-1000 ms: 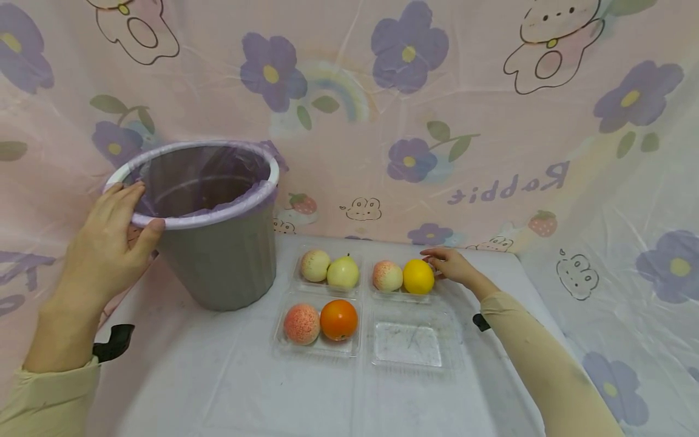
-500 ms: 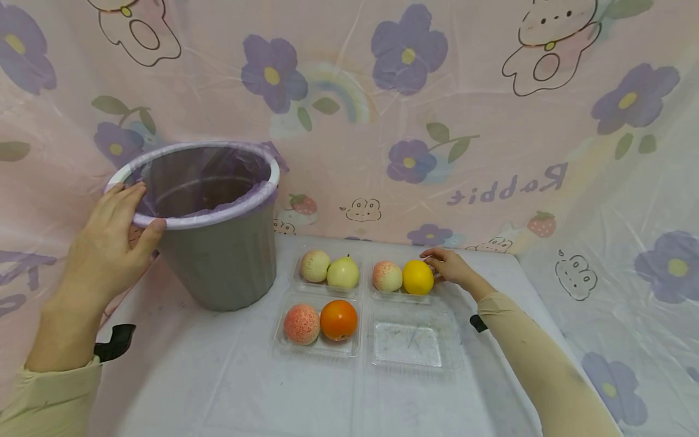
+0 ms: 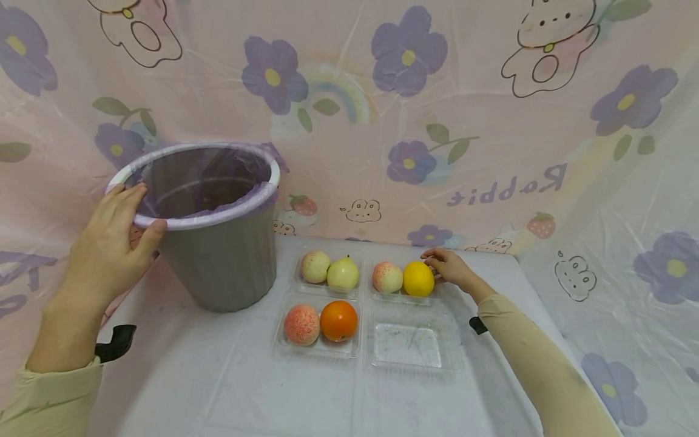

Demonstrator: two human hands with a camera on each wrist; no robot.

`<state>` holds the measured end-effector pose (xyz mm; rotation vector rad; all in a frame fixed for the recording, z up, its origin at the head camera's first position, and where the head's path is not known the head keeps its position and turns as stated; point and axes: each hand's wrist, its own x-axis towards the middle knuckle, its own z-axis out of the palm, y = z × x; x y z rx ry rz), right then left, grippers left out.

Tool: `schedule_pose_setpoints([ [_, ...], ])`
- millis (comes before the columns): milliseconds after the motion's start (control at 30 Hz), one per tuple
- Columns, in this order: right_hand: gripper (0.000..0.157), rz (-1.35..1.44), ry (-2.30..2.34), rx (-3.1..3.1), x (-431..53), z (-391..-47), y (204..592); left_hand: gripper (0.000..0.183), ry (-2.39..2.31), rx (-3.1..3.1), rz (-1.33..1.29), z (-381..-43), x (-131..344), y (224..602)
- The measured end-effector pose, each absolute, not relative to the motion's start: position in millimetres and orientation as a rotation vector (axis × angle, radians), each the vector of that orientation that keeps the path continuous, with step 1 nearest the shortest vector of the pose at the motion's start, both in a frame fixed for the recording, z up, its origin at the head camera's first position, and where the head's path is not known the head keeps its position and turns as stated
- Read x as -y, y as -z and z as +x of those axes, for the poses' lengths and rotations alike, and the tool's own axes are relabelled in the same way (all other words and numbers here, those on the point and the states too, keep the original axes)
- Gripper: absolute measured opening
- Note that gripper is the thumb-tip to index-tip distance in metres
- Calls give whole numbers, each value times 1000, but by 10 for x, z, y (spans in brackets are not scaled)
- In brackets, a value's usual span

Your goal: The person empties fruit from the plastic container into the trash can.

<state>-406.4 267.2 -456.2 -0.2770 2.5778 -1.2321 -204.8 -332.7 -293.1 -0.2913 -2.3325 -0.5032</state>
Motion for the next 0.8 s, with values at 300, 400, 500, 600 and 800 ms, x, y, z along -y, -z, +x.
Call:
schedule_pose_setpoints([
  [300, 31, -238, 1318, -2526, -2701, -4050, 4581, 60, 502, 2328, -287, -2042, 3326, 2937],
  [400, 32, -235, 1338, -2524, -2706, -4029, 4560, 60, 503, 2335, -282, -2042, 3328, 2935],
  [500, 34, -226, 1360, -2520, -2711, -3997, 4526, 60, 504, 2340, -280, -2043, 3332, 2934],
  [600, 37, -232, 1378, -2507, -2721, -3968, 4504, 60, 506, 2343, -279, -2043, 3336, 2933],
  [800, 41, -242, 1423, -2496, -2741, -3921, 4480, 59, 502, 2347, -277, -2045, 3340, 2931],
])
